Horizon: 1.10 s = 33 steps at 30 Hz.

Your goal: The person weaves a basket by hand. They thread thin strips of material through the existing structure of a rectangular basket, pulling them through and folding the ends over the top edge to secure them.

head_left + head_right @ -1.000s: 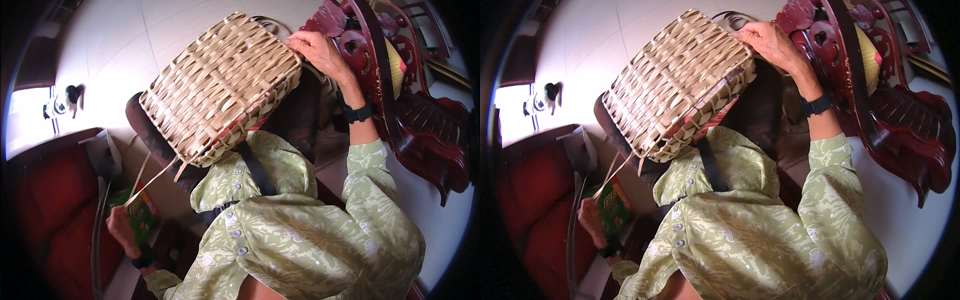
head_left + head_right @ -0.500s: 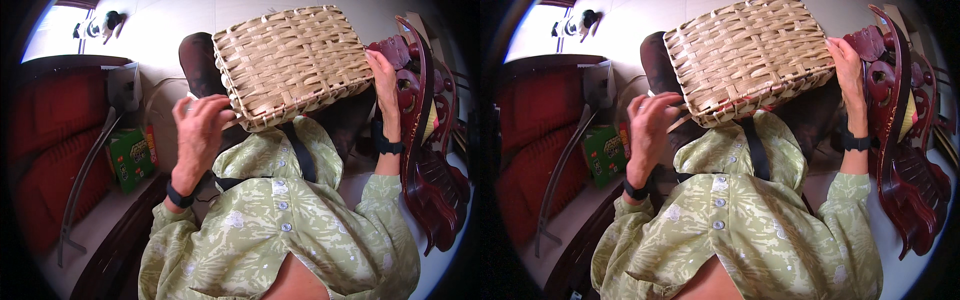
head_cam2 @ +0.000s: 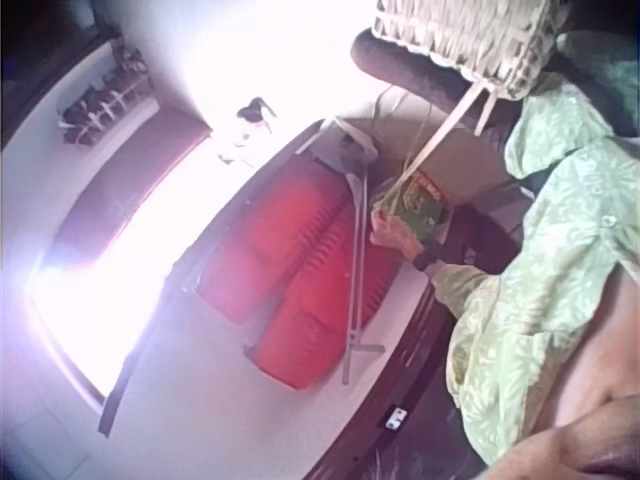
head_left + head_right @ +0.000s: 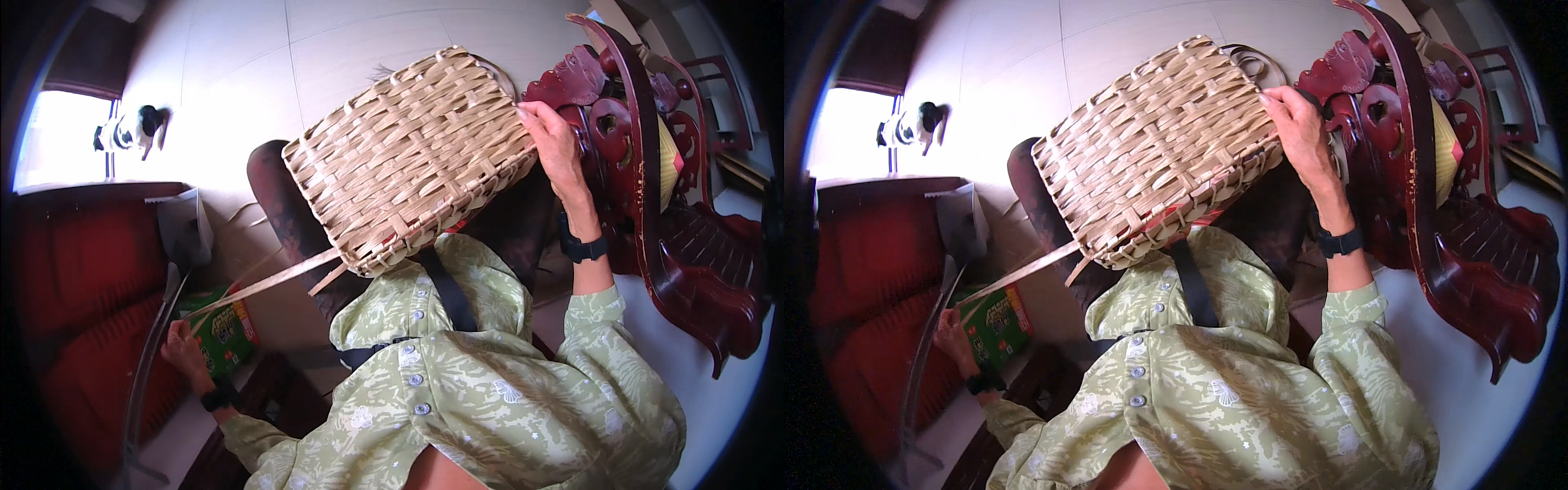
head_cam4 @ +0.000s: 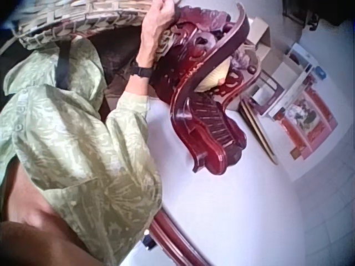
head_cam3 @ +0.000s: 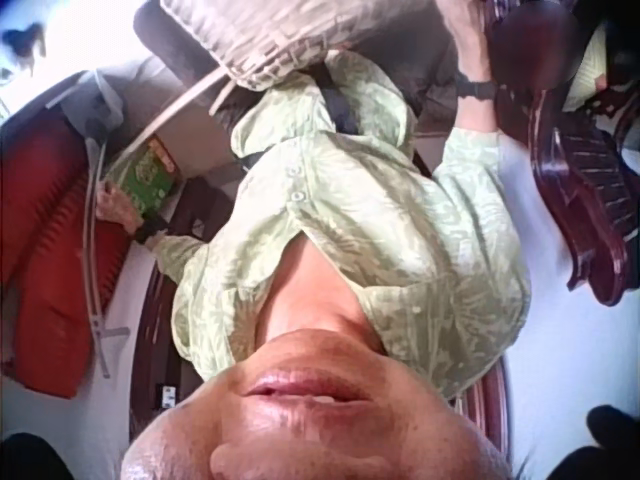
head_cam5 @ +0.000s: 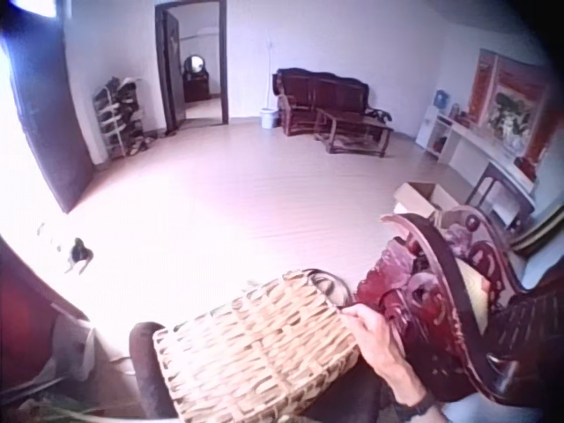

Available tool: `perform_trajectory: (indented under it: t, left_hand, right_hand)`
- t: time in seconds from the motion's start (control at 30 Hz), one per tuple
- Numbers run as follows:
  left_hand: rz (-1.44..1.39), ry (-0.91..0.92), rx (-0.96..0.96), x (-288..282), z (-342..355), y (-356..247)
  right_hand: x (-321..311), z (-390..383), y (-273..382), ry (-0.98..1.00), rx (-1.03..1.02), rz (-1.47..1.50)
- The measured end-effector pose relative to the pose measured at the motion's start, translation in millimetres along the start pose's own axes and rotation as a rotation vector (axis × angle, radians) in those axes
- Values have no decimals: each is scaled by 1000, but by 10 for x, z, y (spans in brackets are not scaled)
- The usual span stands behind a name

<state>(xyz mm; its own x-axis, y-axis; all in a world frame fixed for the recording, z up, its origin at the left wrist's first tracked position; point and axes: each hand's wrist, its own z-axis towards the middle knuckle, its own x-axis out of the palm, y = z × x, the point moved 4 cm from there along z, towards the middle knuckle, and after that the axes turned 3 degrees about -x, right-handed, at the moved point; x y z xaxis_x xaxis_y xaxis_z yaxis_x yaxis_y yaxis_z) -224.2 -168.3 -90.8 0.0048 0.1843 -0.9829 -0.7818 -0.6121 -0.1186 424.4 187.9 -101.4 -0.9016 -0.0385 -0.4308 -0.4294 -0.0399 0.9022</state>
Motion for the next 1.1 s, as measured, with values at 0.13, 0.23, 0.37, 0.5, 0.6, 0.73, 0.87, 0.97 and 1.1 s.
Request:
perform_trajectory:
  t: [0.13, 0.23, 0.37, 0.5, 0.6, 0.73, 0.87, 0.97, 1.1]
  left_hand:
    - [-174, -77, 382, -274, 5, -2005]
    - [-476, 312, 535, -183, -477, -3160]
    - [-726, 556, 474, 182, -553, -3347]
    - [-953, 703, 264, 280, -529, -3248]
    - [-1042, 846, 56, 393, -470, -3076]
    - [-567, 378, 446, 97, -319, -2714]
    - [-82, 16, 416, -234, -47, -1262]
    - [373, -4, -59, -393, -1, -98]
    - [-140, -232, 198, -371, -13, -1523]
  right_hand:
    - [3, 17, 20, -43, -33, -107]
    - [22, 16, 84, -10, 26, -71]
    - [-31, -23, 37, -59, -31, -92]
    - [-21, -45, 12, -62, -34, -66]
    - [-9, -47, 19, -48, -18, -51]
    - [27, -26, -27, 0, -9, -17]
    - [-55, -41, -132, 17, 37, 51]
    - [-30, -5, -144, 30, 44, 48]
    - [4, 26, -61, 22, -9, -2]
